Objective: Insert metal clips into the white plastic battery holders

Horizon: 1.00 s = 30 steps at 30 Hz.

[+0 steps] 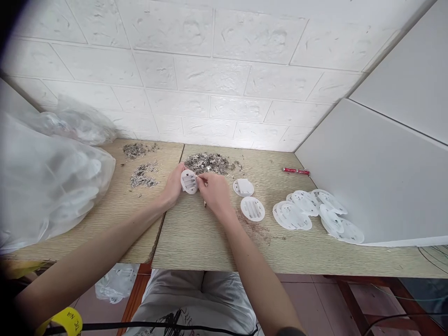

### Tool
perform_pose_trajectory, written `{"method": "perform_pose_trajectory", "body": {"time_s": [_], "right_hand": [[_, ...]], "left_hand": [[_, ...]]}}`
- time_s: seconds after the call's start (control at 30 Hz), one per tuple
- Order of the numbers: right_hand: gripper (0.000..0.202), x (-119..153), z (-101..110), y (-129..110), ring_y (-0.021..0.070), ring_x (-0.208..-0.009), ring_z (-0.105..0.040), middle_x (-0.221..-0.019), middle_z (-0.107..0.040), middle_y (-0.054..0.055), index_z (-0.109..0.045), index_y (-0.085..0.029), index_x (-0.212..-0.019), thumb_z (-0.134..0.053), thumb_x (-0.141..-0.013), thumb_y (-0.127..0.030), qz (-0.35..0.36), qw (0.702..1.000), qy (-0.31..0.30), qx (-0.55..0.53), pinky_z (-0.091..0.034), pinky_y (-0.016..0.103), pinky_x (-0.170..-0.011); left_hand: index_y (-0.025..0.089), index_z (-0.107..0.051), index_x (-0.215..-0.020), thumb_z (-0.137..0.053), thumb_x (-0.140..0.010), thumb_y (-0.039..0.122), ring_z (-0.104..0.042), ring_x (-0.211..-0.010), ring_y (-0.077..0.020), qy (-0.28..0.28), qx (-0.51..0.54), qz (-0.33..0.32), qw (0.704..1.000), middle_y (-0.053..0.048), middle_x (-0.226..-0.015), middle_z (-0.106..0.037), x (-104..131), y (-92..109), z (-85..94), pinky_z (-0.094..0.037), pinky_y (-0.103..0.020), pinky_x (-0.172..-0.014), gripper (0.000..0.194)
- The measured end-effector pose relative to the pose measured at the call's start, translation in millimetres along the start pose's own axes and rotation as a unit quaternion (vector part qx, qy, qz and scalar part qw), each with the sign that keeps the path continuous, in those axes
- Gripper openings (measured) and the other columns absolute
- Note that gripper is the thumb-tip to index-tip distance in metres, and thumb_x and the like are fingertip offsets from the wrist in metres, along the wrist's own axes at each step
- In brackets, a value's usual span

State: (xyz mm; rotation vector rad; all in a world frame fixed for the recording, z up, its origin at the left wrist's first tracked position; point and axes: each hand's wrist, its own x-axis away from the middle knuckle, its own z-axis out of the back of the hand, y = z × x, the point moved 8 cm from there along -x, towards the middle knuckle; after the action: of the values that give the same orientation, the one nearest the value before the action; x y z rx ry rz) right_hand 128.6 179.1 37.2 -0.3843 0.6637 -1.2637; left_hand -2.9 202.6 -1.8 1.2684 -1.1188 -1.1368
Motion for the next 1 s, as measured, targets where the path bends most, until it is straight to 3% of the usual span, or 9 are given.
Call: {"method": "perform_pose_trajectory", "body": {"time_s": [0.17,0.33,0.5,0.7,1.0], "right_hand": [[0.025,-4.7,-2.2,16.3,0.0128,-0.067,-0.057,-0.083,-0.071,0.002,-0.072,-0.016,-0.091,-0.056,-0.081,-0.033,-0.065,0.979,-0.012,-0.19,-0.041,0.023,-0.061],[0.025,-6.5,-5.6,29.1,0.0105,-0.067,-0.053,-0.081,-0.067,0.002,-0.069,-0.015,-0.088,-0.067,-0.071,-0.034,-0.115,0.924,-0.018,-0.365,-0.041,0.023,-0.062],[0.028,-5.1,-5.1,34.3,0.0055,-0.053,-0.034,-0.068,-0.054,-0.004,-0.068,-0.017,-0.084,-0.075,-0.065,-0.037,-0.157,0.857,-0.042,-0.489,-0.023,0.021,-0.047],[0.028,-6.5,-6.3,28.0,0.0054,-0.051,-0.026,-0.059,-0.039,-0.007,-0.067,-0.016,-0.081,-0.079,-0.063,-0.035,-0.145,0.803,-0.091,-0.571,-0.015,0.023,-0.045],[0.03,-4.6,-13.7,24.8,0.0039,-0.048,-0.024,-0.056,-0.038,-0.008,-0.067,-0.014,-0.087,-0.079,-0.065,-0.03,-0.162,0.76,-0.136,-0.615,-0.014,0.021,-0.041]], "left_hand": [[0.017,-0.059,-0.076,-0.047,-0.088,0.046,-0.05,-0.06,-0.0121,-0.059,0.088,0.019,0.994,-0.001,-0.071,-0.058,-1.6,-3.2,-11.9,-0.039,-0.023,-0.051,0.034],[0.016,-0.062,-0.078,-0.058,-0.081,0.036,-0.052,-0.06,-0.0105,-0.087,0.152,0.039,0.984,0.0,-0.071,-0.059,3.0,3.7,-16.4,-0.042,-0.021,-0.053,0.021],[0.014,-0.066,-0.08,-0.055,-0.085,0.035,-0.06,-0.068,-0.0136,-0.122,0.247,0.117,0.954,-0.006,-0.081,-0.067,3.8,2.6,-21.1,-0.049,-0.025,-0.06,0.024],[0.013,-0.071,-0.087,-0.069,-0.073,0.016,-0.063,-0.069,-0.0132,-0.143,0.255,0.116,0.949,-0.007,-0.083,-0.071,-1.7,-2.4,-20.7,-0.052,-0.024,-0.064,0.014],[0.013,-0.069,-0.084,-0.078,-0.064,0.019,-0.064,-0.072,-0.0143,-0.177,0.25,0.074,0.949,-0.006,-0.081,-0.07,-3.3,-4.1,-21.8,-0.053,-0.028,-0.07,0.022]]}}
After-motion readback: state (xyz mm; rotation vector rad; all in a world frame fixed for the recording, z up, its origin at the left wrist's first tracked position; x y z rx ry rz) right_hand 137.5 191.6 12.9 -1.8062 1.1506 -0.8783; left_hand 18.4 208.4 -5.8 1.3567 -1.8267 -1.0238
